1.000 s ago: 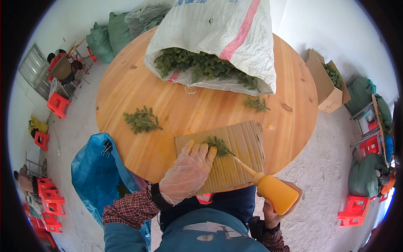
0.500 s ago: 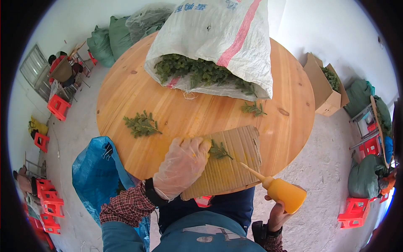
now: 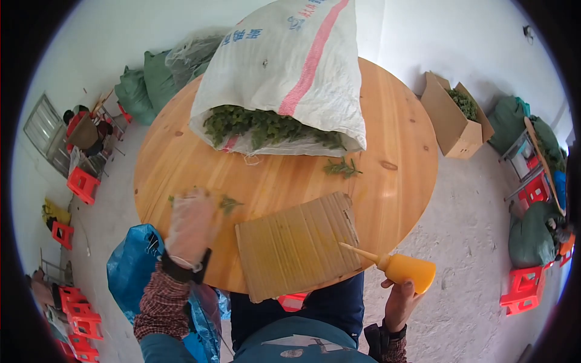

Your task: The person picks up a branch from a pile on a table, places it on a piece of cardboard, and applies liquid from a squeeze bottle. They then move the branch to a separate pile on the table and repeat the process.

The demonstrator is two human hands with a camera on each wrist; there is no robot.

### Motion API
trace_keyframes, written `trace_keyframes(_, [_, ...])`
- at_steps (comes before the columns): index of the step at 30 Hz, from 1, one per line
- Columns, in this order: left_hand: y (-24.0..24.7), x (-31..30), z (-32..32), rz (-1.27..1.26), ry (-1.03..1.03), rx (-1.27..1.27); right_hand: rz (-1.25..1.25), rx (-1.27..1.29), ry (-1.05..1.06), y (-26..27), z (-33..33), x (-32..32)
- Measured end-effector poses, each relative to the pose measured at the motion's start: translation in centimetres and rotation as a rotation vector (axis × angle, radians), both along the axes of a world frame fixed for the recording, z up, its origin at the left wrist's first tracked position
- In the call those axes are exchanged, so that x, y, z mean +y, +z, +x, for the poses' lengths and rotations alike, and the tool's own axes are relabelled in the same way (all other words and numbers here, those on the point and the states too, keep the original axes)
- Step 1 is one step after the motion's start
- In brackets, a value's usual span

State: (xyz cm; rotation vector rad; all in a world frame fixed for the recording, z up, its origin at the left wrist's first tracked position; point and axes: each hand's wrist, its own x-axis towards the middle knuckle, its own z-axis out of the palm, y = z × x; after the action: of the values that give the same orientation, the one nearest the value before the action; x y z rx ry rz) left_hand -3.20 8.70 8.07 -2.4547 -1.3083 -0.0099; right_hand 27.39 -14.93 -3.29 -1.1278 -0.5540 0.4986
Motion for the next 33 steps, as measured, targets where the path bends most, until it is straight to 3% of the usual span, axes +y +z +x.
trace_keyframes(4, [1.4,1.6,0.8,0.168,-0.040,-0.099,0.008,0.028,-0.014,-0.2,0.3,0.2])
trace_keyframes(8, [1.3,3.1,8.5,-0.136,-0.328,-0.366,0.007,0.045,-0.025,0.0,0.5,0.1])
trace_keyframes(10, [-0.6,4.3,12.6,-0.134,-0.511,-0.422,0.011,0.046,-0.038,0.1,0.7,-0.2])
trace_keyframes(14, [-4.2,6.2,18.5,-0.046,-0.574,-0.399,0.031,0.081,-0.073,-0.2,1.1,-1.1])
trace_keyframes(17, [-5.5,7.7,20.9,-0.118,-0.392,-0.076,0.030,0.099,-0.148,-0.5,1.4,-1.4])
trace_keyframes(18, [-5.8,8.0,21.1,-0.118,-0.399,-0.073,0.030,0.101,-0.155,-0.6,1.5,-1.4])
trace_keyframes(22, [-5.5,8.6,19.9,-0.163,-0.432,-0.177,0.035,0.085,-0.167,-0.4,2.0,-1.5])
trace_keyframes(25, [-1.3,5.4,16.4,0.009,-0.601,-0.390,-0.015,0.032,-0.104,-0.1,2.4,-2.1])
trace_keyframes(28, [1.0,1.3,12.0,0.050,-0.509,-0.180,-0.003,0.029,-0.108,0.0,2.3,-1.9])
trace_keyframes(31, [-0.5,-3.0,7.6,0.086,-0.510,-0.063,0.001,0.038,-0.081,0.0,1.4,-1.1])
trace_keyframes(33, [-2.6,-4.7,5.6,0.015,-0.488,-0.116,0.013,0.032,-0.057,0.1,0.8,-0.7])
